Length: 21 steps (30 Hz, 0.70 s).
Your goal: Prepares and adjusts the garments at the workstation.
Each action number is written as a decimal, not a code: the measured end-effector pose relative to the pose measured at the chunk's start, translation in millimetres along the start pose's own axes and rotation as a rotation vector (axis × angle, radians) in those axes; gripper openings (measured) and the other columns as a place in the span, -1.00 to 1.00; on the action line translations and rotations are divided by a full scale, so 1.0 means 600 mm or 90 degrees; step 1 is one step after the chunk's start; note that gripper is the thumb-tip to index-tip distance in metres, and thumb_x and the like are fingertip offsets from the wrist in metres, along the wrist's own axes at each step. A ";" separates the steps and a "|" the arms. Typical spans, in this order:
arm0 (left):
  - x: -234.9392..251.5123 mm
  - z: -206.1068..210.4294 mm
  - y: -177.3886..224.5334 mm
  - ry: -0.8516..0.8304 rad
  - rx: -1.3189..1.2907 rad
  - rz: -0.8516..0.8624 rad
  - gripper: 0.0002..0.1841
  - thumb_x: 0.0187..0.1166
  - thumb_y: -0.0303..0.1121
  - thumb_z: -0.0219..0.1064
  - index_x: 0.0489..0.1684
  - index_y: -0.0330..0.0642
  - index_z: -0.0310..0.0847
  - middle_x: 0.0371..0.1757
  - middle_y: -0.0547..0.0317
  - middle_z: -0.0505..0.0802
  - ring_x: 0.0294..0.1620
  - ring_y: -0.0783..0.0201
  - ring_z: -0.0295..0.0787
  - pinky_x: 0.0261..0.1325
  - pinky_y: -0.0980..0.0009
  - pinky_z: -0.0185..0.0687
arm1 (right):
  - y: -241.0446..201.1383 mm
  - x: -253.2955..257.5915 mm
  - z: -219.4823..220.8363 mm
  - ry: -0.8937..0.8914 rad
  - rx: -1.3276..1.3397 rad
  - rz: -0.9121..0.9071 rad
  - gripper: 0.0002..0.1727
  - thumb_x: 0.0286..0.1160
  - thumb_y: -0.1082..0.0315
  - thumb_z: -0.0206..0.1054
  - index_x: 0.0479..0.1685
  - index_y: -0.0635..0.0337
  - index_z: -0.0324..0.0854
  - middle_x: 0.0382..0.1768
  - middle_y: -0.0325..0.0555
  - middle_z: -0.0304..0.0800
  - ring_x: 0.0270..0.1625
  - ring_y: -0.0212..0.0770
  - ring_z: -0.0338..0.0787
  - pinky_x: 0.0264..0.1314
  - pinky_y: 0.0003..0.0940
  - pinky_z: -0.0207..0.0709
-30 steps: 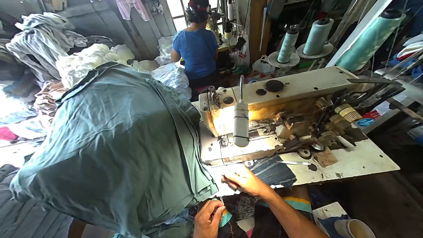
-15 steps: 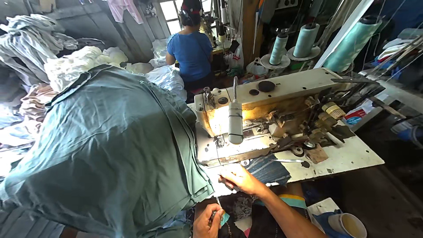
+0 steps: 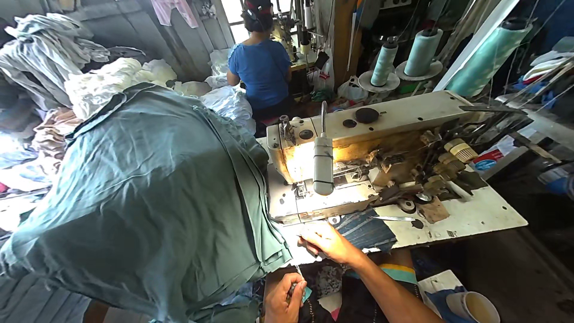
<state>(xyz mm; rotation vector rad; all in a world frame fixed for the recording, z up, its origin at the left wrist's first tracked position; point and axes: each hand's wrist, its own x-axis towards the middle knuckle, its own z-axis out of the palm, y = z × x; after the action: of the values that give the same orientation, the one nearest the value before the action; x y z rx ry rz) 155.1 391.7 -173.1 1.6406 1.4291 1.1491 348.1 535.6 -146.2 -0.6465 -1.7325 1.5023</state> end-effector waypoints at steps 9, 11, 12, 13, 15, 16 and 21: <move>0.001 0.004 -0.006 0.006 0.004 0.011 -0.93 0.62 -0.43 0.40 -0.10 -0.12 0.79 -0.28 0.32 0.90 -0.47 0.45 0.81 -0.37 0.45 0.85 | -0.001 0.000 0.000 0.004 -0.007 0.009 -0.55 0.89 0.12 0.02 -0.12 0.24 0.75 -0.57 -0.21 0.62 -0.57 -0.35 0.57 -0.46 -0.41 0.52; -0.001 0.005 -0.007 0.009 -0.016 0.004 -0.94 0.62 -0.43 0.41 -0.10 -0.11 0.79 -0.29 0.33 0.90 -0.49 0.44 0.80 -0.40 0.46 0.83 | 0.000 0.001 0.002 0.013 0.003 0.009 -0.54 0.89 0.13 0.00 -0.12 0.25 0.75 -0.59 -0.21 0.61 -0.58 -0.36 0.55 -0.48 -0.42 0.50; -0.001 0.005 -0.006 0.011 -0.036 -0.003 -0.93 0.62 -0.44 0.40 -0.10 -0.12 0.78 -0.30 0.31 0.90 -0.51 0.42 0.80 -0.42 0.45 0.83 | 0.001 0.002 0.003 0.016 0.006 0.012 -0.52 0.90 0.14 -0.03 -0.12 0.25 0.75 -0.60 -0.21 0.60 -0.59 -0.35 0.55 -0.49 -0.41 0.50; -0.003 0.005 -0.004 0.011 -0.060 -0.014 -0.93 0.62 -0.45 0.40 -0.10 -0.13 0.78 -0.31 0.28 0.90 -0.52 0.40 0.80 -0.43 0.44 0.83 | 0.001 0.002 0.003 0.015 0.006 0.019 -0.50 0.90 0.13 -0.07 -0.12 0.25 0.75 -0.61 -0.22 0.60 -0.60 -0.35 0.54 -0.50 -0.41 0.49; -0.005 0.003 0.001 0.015 -0.117 -0.044 -0.93 0.63 -0.46 0.39 -0.09 -0.17 0.77 -0.35 0.20 0.90 -0.53 0.33 0.80 -0.45 0.41 0.82 | -0.002 0.006 0.002 0.001 0.019 0.036 -0.48 0.90 0.12 -0.11 -0.11 0.25 0.75 -0.62 -0.23 0.58 -0.61 -0.36 0.52 -0.51 -0.42 0.46; -0.007 0.002 0.003 0.018 -0.145 -0.062 -0.93 0.63 -0.45 0.39 -0.09 -0.19 0.77 -0.36 0.16 0.89 -0.54 0.29 0.80 -0.45 0.39 0.82 | -0.003 0.008 0.001 -0.008 0.034 0.045 -0.48 0.90 0.12 -0.11 -0.11 0.26 0.74 -0.62 -0.22 0.58 -0.62 -0.37 0.51 -0.53 -0.44 0.44; -0.009 -0.005 0.011 0.037 -0.231 -0.112 -0.90 0.64 -0.43 0.38 -0.07 -0.25 0.74 -0.40 0.05 0.86 -0.55 0.21 0.79 -0.47 0.35 0.81 | -0.027 0.015 -0.001 -0.019 -0.007 0.141 -0.59 0.81 0.22 0.04 -0.16 0.27 0.76 -0.56 -0.21 0.68 -0.61 -0.39 0.55 -0.54 -0.45 0.46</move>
<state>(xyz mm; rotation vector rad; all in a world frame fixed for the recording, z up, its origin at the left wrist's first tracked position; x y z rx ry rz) 154.9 384.8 -166.8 1.2166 1.2819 1.2750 344.9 539.7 -128.5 -0.8490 -1.7380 1.6590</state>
